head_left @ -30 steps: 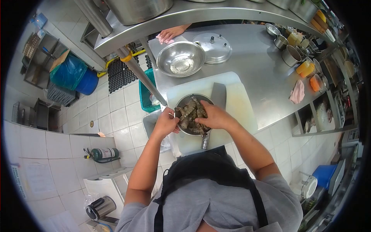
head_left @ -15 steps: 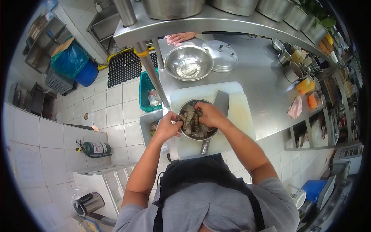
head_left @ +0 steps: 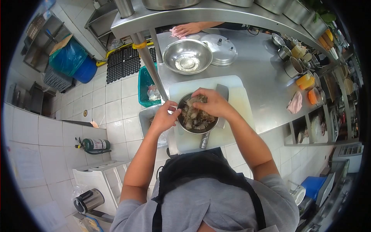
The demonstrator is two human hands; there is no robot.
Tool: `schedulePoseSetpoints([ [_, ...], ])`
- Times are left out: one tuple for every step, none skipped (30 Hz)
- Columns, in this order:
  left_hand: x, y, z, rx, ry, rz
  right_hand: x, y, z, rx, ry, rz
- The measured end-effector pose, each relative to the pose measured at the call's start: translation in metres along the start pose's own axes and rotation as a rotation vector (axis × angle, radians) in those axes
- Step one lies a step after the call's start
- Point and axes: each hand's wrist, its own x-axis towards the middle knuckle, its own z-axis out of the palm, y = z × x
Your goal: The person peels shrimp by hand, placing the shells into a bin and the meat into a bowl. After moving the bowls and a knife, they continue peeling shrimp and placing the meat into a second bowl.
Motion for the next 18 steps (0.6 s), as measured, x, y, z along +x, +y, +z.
schedulePoseSetpoints([
  [0.001, 0.001, 0.003, 0.028, 0.02, 0.004, -0.002, -0.001, 0.005, -0.052, 0.011, -0.086],
  [0.001, 0.002, 0.005, 0.056, 0.038, 0.008, -0.002, 0.0, 0.008, -0.05, 0.014, -0.082],
  [0.001, 0.0, 0.006, 0.057, 0.034, 0.007, -0.002, 0.001, 0.01, 0.015, 0.009, -0.071],
  [0.002, -0.002, 0.007, 0.058, 0.043, 0.026, -0.003, 0.001, 0.011, 0.08, 0.005, -0.061],
  [0.002, -0.004, 0.007, 0.06, 0.052, 0.044, -0.002, 0.003, 0.008, 0.081, 0.006, -0.059],
  [0.002, -0.006, 0.008, 0.061, 0.051, 0.044, -0.001, 0.004, 0.001, 0.058, 0.037, 0.045],
  [0.001, -0.008, 0.008, 0.038, 0.043, 0.022, -0.001, 0.006, -0.004, 0.034, 0.067, 0.148],
  [0.001, -0.01, 0.008, 0.014, 0.036, 0.002, 0.0, 0.019, -0.001, -0.062, 0.129, 0.144],
  [0.002, -0.013, 0.008, 0.014, 0.037, 0.003, -0.002, 0.021, 0.003, -0.063, 0.129, 0.142],
  [0.003, -0.015, 0.009, -0.047, 0.006, -0.029, -0.006, 0.022, 0.009, -0.169, 0.047, 0.197],
  [0.004, -0.018, 0.01, -0.107, -0.027, -0.06, -0.008, 0.024, 0.013, -0.275, -0.034, 0.253],
  [0.004, -0.017, 0.01, -0.107, -0.03, -0.057, -0.004, 0.033, 0.018, -0.26, -0.142, 0.246],
  [0.004, -0.016, 0.01, -0.134, -0.036, -0.076, -0.004, 0.034, 0.025, -0.261, -0.141, 0.247],
  [0.002, -0.016, 0.011, -0.162, -0.042, -0.098, -0.005, 0.034, 0.036, -0.298, -0.148, 0.238],
  [0.001, -0.017, 0.012, -0.163, -0.04, -0.097, -0.004, 0.034, 0.043, -0.335, -0.154, 0.227],
  [0.001, -0.018, 0.014, -0.212, -0.031, -0.102, -0.002, 0.036, 0.045, -0.337, -0.154, 0.223],
  [0.001, -0.019, 0.016, -0.261, -0.022, -0.105, 0.0, 0.038, 0.047, -0.273, -0.148, 0.227],
  [0.002, -0.021, 0.017, -0.26, -0.019, -0.102, 0.002, 0.038, 0.048, -0.209, -0.141, 0.231],
])
